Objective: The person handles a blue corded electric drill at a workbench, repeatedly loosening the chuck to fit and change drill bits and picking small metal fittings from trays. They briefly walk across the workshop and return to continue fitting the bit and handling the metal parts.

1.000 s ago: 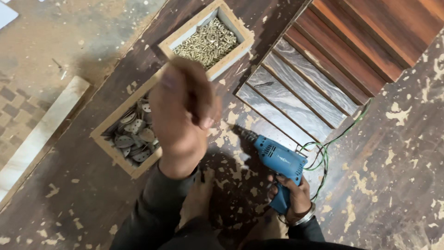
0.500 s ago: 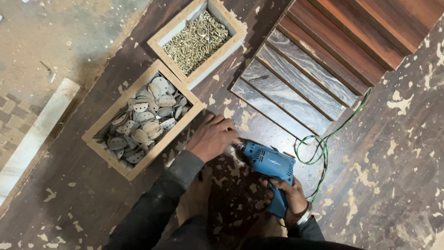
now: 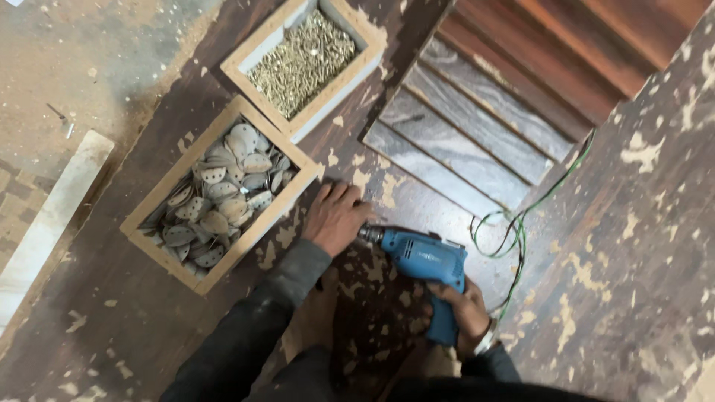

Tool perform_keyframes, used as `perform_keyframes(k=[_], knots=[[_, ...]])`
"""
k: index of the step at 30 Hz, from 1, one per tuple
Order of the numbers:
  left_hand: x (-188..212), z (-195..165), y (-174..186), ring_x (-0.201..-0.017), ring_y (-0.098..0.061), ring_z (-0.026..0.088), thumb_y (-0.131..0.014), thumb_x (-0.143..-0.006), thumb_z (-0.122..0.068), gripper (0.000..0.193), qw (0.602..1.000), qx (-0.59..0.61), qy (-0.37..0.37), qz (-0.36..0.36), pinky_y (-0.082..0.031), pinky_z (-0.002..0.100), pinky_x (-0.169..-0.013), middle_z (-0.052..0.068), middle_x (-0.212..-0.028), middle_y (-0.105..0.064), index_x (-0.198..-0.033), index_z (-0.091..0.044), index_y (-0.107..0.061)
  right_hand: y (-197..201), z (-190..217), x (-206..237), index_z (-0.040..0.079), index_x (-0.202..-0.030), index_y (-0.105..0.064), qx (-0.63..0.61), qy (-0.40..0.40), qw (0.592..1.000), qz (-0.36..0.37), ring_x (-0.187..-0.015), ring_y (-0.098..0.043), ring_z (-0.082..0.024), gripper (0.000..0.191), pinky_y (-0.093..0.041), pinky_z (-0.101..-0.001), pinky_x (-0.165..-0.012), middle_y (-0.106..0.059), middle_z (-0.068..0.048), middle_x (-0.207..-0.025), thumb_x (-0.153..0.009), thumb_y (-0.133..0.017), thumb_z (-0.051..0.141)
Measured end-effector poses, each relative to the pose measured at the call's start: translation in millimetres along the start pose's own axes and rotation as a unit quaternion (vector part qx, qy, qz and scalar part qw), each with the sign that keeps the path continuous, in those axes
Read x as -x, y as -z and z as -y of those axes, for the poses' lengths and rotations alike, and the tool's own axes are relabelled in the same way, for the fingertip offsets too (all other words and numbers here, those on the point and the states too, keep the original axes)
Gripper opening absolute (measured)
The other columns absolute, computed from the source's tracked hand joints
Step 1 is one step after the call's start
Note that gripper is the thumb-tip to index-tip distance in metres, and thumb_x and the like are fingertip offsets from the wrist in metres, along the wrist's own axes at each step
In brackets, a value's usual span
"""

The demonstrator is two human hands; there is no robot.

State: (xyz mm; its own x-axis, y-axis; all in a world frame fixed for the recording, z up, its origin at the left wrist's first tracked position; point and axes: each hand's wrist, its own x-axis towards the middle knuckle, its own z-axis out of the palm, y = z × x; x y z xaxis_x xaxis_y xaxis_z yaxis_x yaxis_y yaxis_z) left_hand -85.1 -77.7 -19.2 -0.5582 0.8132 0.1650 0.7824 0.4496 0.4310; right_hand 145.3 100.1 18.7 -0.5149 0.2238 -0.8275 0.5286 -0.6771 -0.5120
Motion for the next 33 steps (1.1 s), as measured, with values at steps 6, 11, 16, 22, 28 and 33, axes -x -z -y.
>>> perform_keyframes(k=[6, 11, 16, 22, 28, 33], knots=[[-5, -23, -2, -0.116, -0.057, 0.029, -0.069, -0.089, -0.031, 0.023, 0.997, -0.006, 0.026, -0.07, -0.046, 0.054, -0.099, 0.008, -0.119, -0.064, -0.108, -0.018, -0.074, 8, -5, -7, 0.005, -0.115, -0.06, 0.008, -0.021, 1.0, -0.018, -0.059, -0.062, -0.02, 0.032, -0.055, -0.0379, -0.05, -0.074, -0.014, -0.089, -0.084, -0.067, 0.012], [2, -74, -24, -0.124, -0.061, 0.041, -0.047, -0.094, -0.075, 0.092, 0.977, 0.163, -0.137, -0.026, -0.048, 0.053, -0.106, 0.027, -0.135, -0.059, -0.143, 0.003, -0.052, 31, -28, -13, 0.003, -0.117, -0.059, -0.137, -0.052, 0.988, 0.053, -0.07, -0.062, -0.021, 0.032, -0.055, -0.0388, -0.059, -0.063, -0.003, -0.084, -0.087, -0.064, 0.014], [14, -89, -56, -0.114, -0.062, 0.041, -0.045, -0.094, -0.075, 0.086, 0.969, 0.215, -0.12, -0.023, -0.05, 0.054, -0.102, 0.023, -0.124, -0.062, -0.14, -0.003, -0.058, 39, -45, -8, 0.008, -0.121, -0.058, -0.278, -0.06, 0.951, 0.119, -0.073, -0.056, -0.018, 0.032, -0.049, -0.0381, -0.064, -0.055, 0.002, -0.083, -0.09, -0.061, 0.014], [7, -105, -73, -0.096, -0.064, 0.038, -0.045, -0.103, -0.061, 0.066, 0.974, 0.225, -0.003, 0.023, -0.05, 0.054, -0.09, 0.021, -0.102, -0.064, -0.116, -0.001, -0.068, 19, -34, -2, 0.014, -0.104, -0.057, -0.228, -0.084, 0.97, -0.004, -0.061, -0.053, -0.021, 0.031, -0.046, -0.0398, -0.053, -0.059, -0.003, -0.081, -0.094, -0.056, 0.043], [0, -104, -67, -0.088, -0.065, 0.036, -0.047, -0.107, -0.043, 0.05, 0.966, 0.258, 0.02, 0.013, -0.049, 0.052, -0.087, 0.018, -0.09, -0.067, -0.098, -0.001, -0.071, -1, -18, 7, 0.012, -0.104, -0.056, -0.188, -0.056, 0.981, 0.004, -0.059, -0.052, -0.019, 0.034, -0.045, -0.0367, -0.049, -0.054, -0.004, -0.077, -0.101, -0.056, 0.045], [-5, -102, -64, -0.088, -0.066, 0.035, -0.051, -0.105, -0.035, 0.04, 0.971, 0.239, 0.009, 0.025, -0.051, 0.051, -0.087, 0.016, -0.088, -0.068, -0.094, -0.002, -0.072, -10, -1, 11, 0.011, -0.105, -0.058, -0.151, -0.082, 0.984, -0.049, -0.058, -0.052, -0.019, 0.032, -0.045, -0.0378, -0.048, -0.053, -0.003, -0.075, -0.097, -0.058, 0.041]])
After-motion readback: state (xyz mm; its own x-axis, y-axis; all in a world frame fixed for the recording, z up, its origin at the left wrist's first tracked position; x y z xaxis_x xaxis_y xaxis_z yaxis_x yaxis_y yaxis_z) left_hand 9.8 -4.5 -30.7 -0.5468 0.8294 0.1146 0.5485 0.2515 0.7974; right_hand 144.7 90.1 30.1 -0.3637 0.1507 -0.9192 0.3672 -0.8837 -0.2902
